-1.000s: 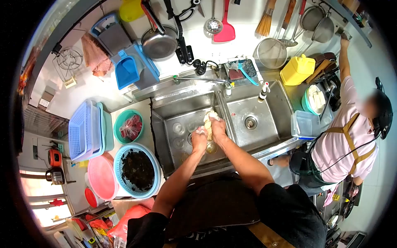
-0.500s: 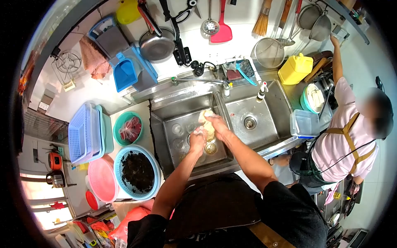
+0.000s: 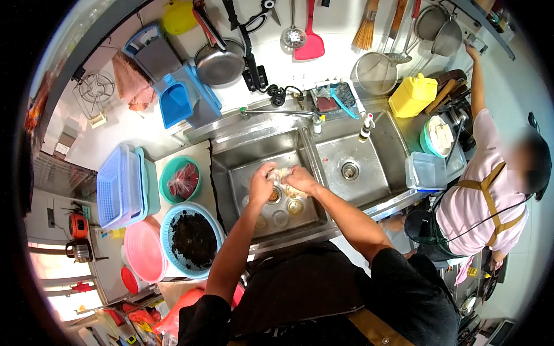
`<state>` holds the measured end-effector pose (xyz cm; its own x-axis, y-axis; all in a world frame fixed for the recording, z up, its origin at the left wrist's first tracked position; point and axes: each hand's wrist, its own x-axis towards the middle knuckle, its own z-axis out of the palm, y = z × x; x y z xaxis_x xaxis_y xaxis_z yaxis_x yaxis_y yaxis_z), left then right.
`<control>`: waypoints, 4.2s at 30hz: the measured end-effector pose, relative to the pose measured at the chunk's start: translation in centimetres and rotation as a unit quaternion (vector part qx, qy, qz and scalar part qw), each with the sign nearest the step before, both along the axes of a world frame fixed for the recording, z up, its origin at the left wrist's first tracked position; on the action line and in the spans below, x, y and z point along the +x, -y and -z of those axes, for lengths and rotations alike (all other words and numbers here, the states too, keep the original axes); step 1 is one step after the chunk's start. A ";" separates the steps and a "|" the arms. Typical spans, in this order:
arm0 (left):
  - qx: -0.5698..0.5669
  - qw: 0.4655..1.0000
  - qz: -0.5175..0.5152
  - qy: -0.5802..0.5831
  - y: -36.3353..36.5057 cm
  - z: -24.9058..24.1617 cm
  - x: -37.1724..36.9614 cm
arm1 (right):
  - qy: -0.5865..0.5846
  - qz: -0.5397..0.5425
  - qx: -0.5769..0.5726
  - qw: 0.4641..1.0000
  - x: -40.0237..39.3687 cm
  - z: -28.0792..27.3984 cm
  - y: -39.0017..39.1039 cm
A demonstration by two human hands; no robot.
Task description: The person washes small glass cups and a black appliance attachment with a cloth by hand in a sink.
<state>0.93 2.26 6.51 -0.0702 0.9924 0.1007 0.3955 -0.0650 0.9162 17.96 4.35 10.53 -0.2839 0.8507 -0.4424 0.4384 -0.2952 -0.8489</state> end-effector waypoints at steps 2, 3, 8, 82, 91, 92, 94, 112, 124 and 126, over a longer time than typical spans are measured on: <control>0.000 0.996 0.055 -0.067 -0.1 -2.6 -0.1 | -0.034 0.011 -0.014 0.999 -0.3 -0.4 -0.2; 0.003 0.996 0.052 -0.073 -0.2 -2.8 -0.2 | -0.051 0.018 -0.022 0.998 -0.5 -0.7 -0.3; 0.012 0.987 0.082 -0.137 0.0 -3.6 0.1 | -0.100 -0.005 0.028 0.995 -0.8 1.3 -0.8; -0.262 0.940 0.000 0.218 5.6 7.3 3.8 | 0.135 0.125 0.134 0.974 0.8 8.6 3.7; -0.315 0.926 0.136 -0.157 6.9 13.8 0.4 | 0.317 -0.276 0.237 0.876 2.4 9.1 3.0; -0.292 0.931 0.116 -0.184 7.7 18.6 -0.6 | 0.317 -0.216 0.216 0.898 2.4 10.3 3.0; -0.378 0.914 0.020 -0.148 8.3 21.3 -2.4 | 0.311 -0.133 0.146 0.930 2.4 9.9 3.3; -0.496 0.793 -0.333 -0.115 13.4 40.0 -14.5 | 0.186 -0.009 0.128 0.974 3.7 12.7 6.9; -0.471 0.819 -0.115 -0.305 10.7 35.0 -10.4 | 0.177 -0.037 0.076 0.981 3.2 11.8 7.9; -0.440 0.832 -0.127 -0.314 9.9 33.6 -8.7 | 0.135 -0.020 0.109 0.985 3.3 12.3 8.4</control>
<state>-7.82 -7.66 -27.11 -0.4961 0.6630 -0.5606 0.7127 0.6797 0.1732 21.23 -4.01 -1.81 -0.2154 0.9246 -0.3143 0.6641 -0.0973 -0.7413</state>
